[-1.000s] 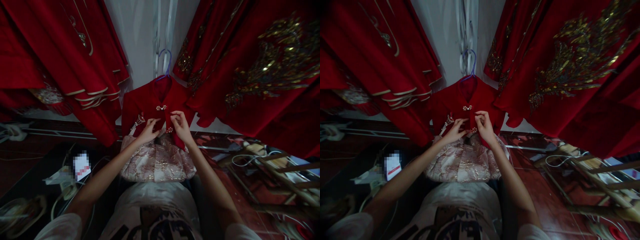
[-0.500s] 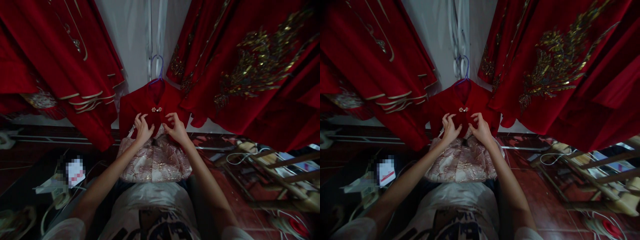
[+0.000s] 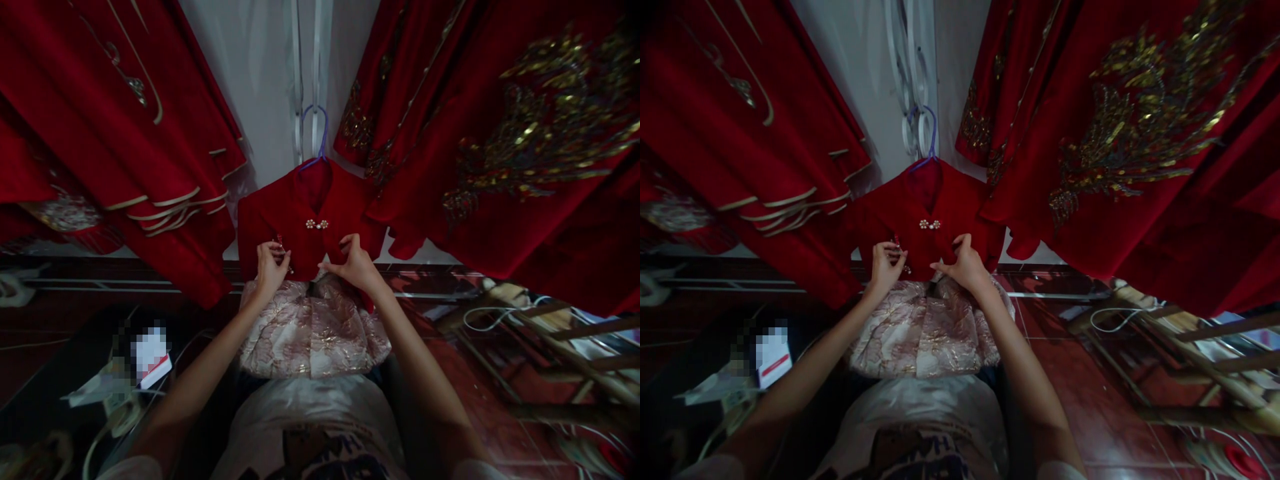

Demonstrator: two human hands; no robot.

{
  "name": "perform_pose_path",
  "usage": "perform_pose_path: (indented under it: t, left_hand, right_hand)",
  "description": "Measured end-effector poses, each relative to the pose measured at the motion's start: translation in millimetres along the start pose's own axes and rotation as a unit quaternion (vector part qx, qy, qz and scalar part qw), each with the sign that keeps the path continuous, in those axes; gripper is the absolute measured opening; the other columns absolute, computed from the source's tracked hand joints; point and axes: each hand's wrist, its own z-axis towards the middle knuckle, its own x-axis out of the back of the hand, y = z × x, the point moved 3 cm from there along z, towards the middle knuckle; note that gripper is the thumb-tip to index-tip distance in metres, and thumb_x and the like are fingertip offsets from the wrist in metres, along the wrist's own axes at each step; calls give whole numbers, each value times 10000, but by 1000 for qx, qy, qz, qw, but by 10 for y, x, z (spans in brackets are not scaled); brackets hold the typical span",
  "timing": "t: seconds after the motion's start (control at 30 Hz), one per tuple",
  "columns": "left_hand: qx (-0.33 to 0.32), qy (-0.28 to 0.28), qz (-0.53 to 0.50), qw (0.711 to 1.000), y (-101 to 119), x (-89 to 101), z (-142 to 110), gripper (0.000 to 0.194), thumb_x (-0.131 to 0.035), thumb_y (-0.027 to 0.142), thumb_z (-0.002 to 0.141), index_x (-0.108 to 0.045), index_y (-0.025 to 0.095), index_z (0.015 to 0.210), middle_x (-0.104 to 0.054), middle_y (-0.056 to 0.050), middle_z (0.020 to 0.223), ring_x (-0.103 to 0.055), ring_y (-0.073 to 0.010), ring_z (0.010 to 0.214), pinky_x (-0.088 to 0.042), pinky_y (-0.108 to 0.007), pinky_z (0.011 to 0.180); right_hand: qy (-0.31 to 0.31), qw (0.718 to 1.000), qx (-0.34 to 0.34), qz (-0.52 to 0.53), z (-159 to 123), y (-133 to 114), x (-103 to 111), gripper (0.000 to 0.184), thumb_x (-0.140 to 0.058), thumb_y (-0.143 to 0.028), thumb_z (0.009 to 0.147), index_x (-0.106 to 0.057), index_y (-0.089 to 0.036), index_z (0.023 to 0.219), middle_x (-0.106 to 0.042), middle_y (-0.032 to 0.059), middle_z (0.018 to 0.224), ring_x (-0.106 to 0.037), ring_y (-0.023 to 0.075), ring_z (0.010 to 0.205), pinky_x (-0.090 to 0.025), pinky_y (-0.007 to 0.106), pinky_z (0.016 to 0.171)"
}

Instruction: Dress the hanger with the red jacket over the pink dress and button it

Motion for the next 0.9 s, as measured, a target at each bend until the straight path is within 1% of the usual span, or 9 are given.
perform_pose_path:
  t: [0.07,0.13,0.23,0.37,0.47,0.53,0.7,0.8,0.9]
  left_hand:
    - [10,7,-26,1000,-27,-22,35,292,-640,294,778,-471,180,987,-529,-50,954,-570,-111,728,-511,-237,609]
    - [3,-7,-47,999,-34,-35,86,260,-629,297,794,-480,189,978,-560,-26,872,-581,-112,726,-507,-233,635]
    - [-9,-8,-60,998,-24,-6,140,192,-597,304,822,-522,195,961,-597,-25,857,-600,-116,755,-510,-243,687]
    - [26,-32,-105,994,25,36,144,181,-601,329,817,-624,187,926,-668,-44,890,-635,-125,770,-525,-255,715]
    - [72,-71,-173,980,114,33,148,255,-647,332,778,-669,173,976,-708,-66,934,-669,-147,823,-540,-278,766]
    - [96,-77,-208,970,192,37,164,305,-667,329,758,-677,160,1012,-719,-79,959,-680,-160,856,-543,-303,817]
    - [124,-58,-233,963,334,96,207,327,-691,371,738,-707,140,969,-730,-89,971,-694,-173,819,-555,-351,846]
    - [128,-59,-232,963,349,133,222,371,-725,395,701,-712,144,974,-733,-84,971,-699,-189,840,-550,-378,881]
    - [135,-57,-226,963,326,150,236,397,-743,422,674,-719,145,957,-737,-85,946,-703,-198,820,-555,-393,874]
  right_hand:
    - [-43,999,-7,-31,-6,33,-7,538,-749,-433,624,-446,-202,1003,-634,47,830,-632,217,727,-429,278,618]
    - [-90,995,2,-53,-10,38,12,438,-732,-400,664,-486,-214,974,-655,52,845,-640,220,743,-421,278,630]
    - [-119,991,24,-51,-3,-4,66,309,-682,-383,734,-533,-215,947,-671,45,837,-636,204,721,-410,274,624]
    - [-109,992,52,40,59,-77,-5,253,-633,-414,780,-558,-200,892,-665,30,807,-614,173,707,-430,270,641]
    - [-89,983,64,147,163,-110,-233,268,-620,-441,784,-538,-199,865,-650,16,809,-606,154,732,-451,255,656]
    - [-55,979,59,186,263,-132,-412,313,-659,-457,744,-512,-203,853,-622,-4,758,-593,144,699,-452,243,632]
    - [0,977,53,208,519,-260,-716,288,-659,-433,736,-480,-209,764,-601,-9,728,-592,136,663,-459,236,621]
    - [-4,983,45,179,600,-322,-764,264,-637,-421,746,-472,-215,746,-585,-19,683,-587,137,633,-462,236,603]
    - [-22,980,42,191,614,-341,-767,275,-622,-449,751,-481,-214,730,-595,-12,682,-600,139,641,-484,243,619]
